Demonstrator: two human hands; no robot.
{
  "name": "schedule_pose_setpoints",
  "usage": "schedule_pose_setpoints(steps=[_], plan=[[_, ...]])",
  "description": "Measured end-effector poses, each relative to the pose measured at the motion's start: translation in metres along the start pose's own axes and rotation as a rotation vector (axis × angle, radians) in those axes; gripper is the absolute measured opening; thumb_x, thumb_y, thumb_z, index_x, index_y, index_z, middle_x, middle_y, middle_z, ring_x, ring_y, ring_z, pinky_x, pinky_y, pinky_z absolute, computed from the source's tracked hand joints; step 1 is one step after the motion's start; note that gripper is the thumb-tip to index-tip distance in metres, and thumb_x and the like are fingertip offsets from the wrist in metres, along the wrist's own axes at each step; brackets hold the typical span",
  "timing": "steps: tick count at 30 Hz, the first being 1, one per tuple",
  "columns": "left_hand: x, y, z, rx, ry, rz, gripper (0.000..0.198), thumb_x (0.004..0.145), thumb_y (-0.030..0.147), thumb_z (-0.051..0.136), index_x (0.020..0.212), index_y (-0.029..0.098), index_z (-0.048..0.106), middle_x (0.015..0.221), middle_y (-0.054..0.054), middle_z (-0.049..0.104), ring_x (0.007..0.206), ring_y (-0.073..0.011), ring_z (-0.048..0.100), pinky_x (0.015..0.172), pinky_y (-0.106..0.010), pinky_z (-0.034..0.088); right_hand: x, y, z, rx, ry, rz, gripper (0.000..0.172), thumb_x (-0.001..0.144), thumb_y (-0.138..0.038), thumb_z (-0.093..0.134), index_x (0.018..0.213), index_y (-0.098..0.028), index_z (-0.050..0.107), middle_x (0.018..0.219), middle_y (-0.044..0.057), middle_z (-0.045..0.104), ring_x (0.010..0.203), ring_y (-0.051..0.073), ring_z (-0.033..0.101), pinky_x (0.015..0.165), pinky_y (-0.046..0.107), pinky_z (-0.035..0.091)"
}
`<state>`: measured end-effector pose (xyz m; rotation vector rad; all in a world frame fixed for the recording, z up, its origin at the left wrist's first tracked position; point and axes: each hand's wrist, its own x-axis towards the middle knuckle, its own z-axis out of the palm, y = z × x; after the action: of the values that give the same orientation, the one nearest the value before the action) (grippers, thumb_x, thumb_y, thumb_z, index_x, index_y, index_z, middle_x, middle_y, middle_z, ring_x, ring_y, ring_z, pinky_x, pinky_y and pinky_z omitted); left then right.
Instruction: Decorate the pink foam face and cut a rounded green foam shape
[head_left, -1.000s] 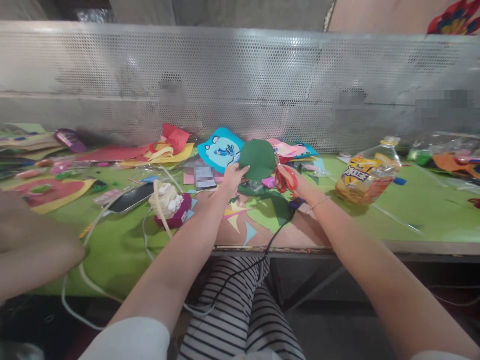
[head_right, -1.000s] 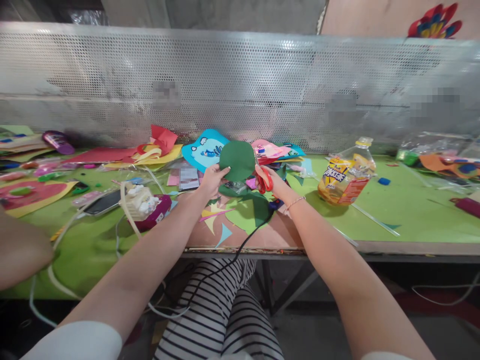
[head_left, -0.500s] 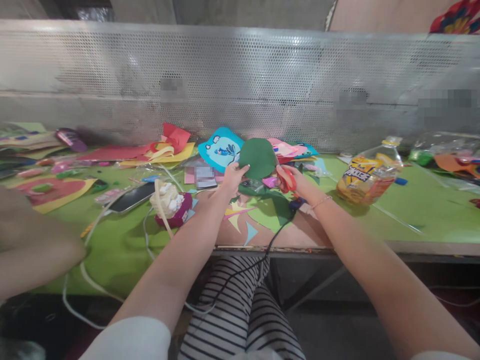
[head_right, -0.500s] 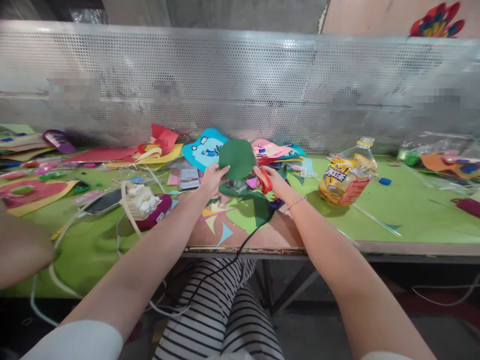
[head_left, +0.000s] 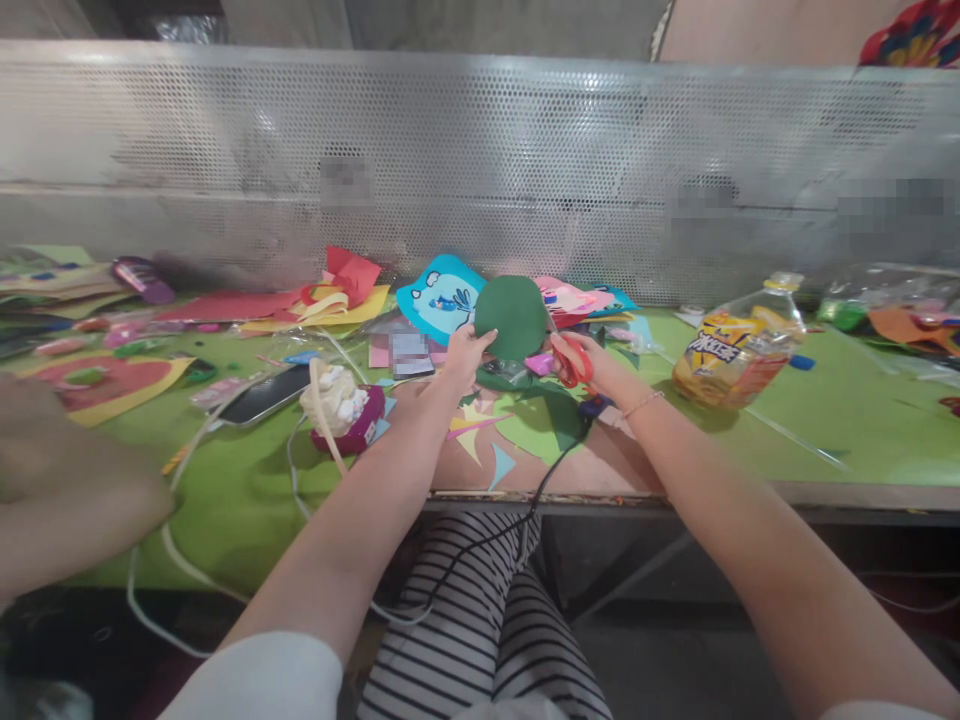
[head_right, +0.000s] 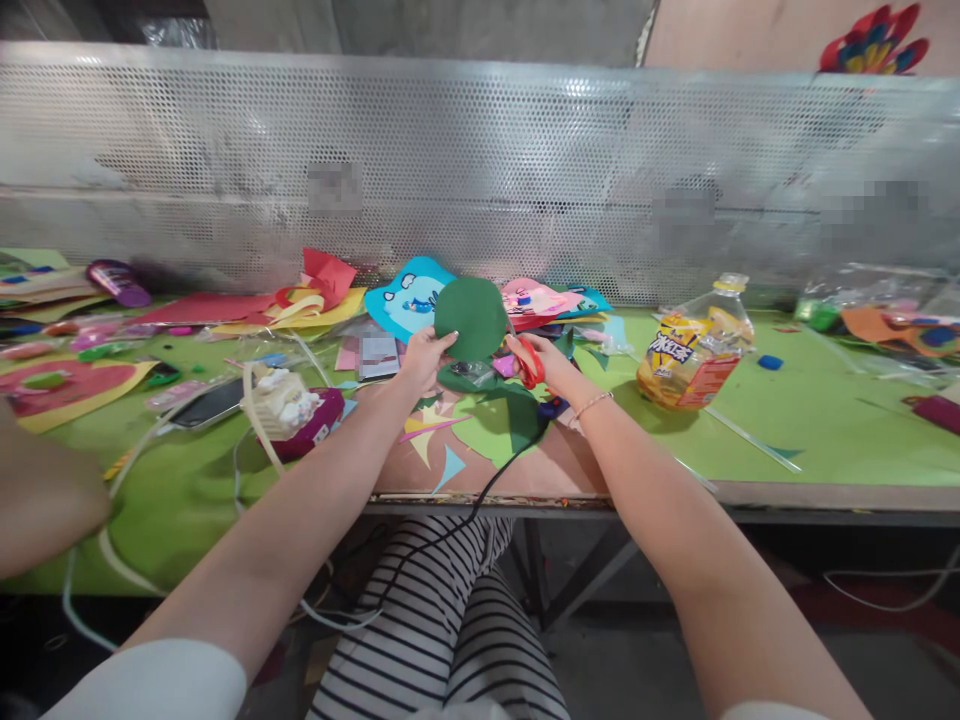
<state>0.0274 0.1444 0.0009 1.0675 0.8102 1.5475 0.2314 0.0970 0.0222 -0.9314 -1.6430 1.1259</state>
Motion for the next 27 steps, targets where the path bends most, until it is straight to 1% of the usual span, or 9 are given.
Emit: schedule_pose_setpoints(steps=[3,6,10,12,14,18,22,27], plan=[[-0.001,0.002,0.0,-0.038,0.004,-0.011,0.029,0.058,0.021,0.076,0.083,0.013,0.063,0.078,-0.004,0.07,0.07,-0.0172,0.066,0.075,-0.038,0.055,0.001,0.003,-0.003,-0.017,-0.002,0.013,0.037,0.074,-0.056,0.061,0.069,-0.021,0.049,0.054,-0.003,0.053,0.042,0.009,0.046,0.04,0.021,0.035],[-0.005,0.008,0.002,-0.126,-0.037,-0.03,0.035,0.056,0.021,0.077,0.088,0.013,0.065,0.085,-0.007,0.071,0.078,-0.0207,0.067,0.078,-0.04,0.055,0.001,0.004,-0.004,-0.034,-0.01,0.026,0.036,0.074,-0.055,0.061,0.068,-0.021,0.05,0.054,-0.003,0.054,0.042,0.009,0.046,0.04,0.022,0.035],[-0.011,0.016,0.003,-0.205,-0.104,-0.09,0.041,0.057,0.025,0.079,0.093,0.013,0.065,0.094,-0.011,0.071,0.087,-0.025,0.067,0.081,-0.041,0.055,0.0,0.003,-0.004,-0.049,-0.051,-0.01,0.034,0.075,-0.053,0.061,0.067,-0.021,0.052,0.057,-0.001,0.055,0.045,0.01,0.047,0.041,0.023,0.036],[-0.012,0.016,0.003,-0.188,-0.112,-0.115,0.042,0.057,0.026,0.08,0.095,0.013,0.065,0.095,-0.011,0.071,0.088,-0.0255,0.067,0.08,-0.042,0.055,-0.001,0.003,-0.003,-0.051,-0.063,-0.016,0.035,0.075,-0.054,0.06,0.066,-0.021,0.052,0.057,0.0,0.055,0.046,0.011,0.047,0.041,0.023,0.036],[-0.012,0.014,0.003,-0.149,-0.089,-0.12,0.043,0.057,0.026,0.08,0.096,0.014,0.065,0.095,-0.011,0.071,0.087,-0.0253,0.067,0.08,-0.042,0.055,-0.001,0.002,-0.002,-0.054,-0.055,-0.007,0.036,0.076,-0.055,0.059,0.065,-0.022,0.052,0.057,0.0,0.055,0.045,0.011,0.047,0.041,0.024,0.036],[-0.01,0.009,0.004,-0.075,-0.072,-0.086,0.044,0.057,0.027,0.08,0.096,0.013,0.066,0.093,-0.01,0.072,0.083,-0.0243,0.068,0.079,-0.043,0.056,-0.001,0.001,0.001,-0.049,-0.035,-0.018,0.038,0.076,-0.059,0.057,0.066,-0.023,0.051,0.056,0.0,0.054,0.045,0.011,0.047,0.042,0.025,0.037],[-0.01,0.007,0.004,-0.024,-0.104,-0.037,0.043,0.059,0.03,0.079,0.096,0.013,0.066,0.093,-0.01,0.072,0.081,-0.0238,0.068,0.077,-0.042,0.056,-0.001,0.0,0.003,-0.046,-0.033,-0.013,0.04,0.075,-0.062,0.056,0.068,-0.023,0.05,0.056,0.0,0.053,0.044,0.011,0.047,0.041,0.025,0.036],[-0.011,0.005,0.003,-0.017,-0.133,-0.017,0.045,0.06,0.031,0.078,0.099,0.013,0.065,0.095,-0.01,0.071,0.08,-0.0233,0.068,0.075,-0.041,0.056,-0.001,0.001,0.001,-0.033,-0.036,-0.027,0.041,0.074,-0.062,0.057,0.067,-0.022,0.05,0.055,-0.001,0.053,0.043,0.01,0.046,0.04,0.024,0.035]])
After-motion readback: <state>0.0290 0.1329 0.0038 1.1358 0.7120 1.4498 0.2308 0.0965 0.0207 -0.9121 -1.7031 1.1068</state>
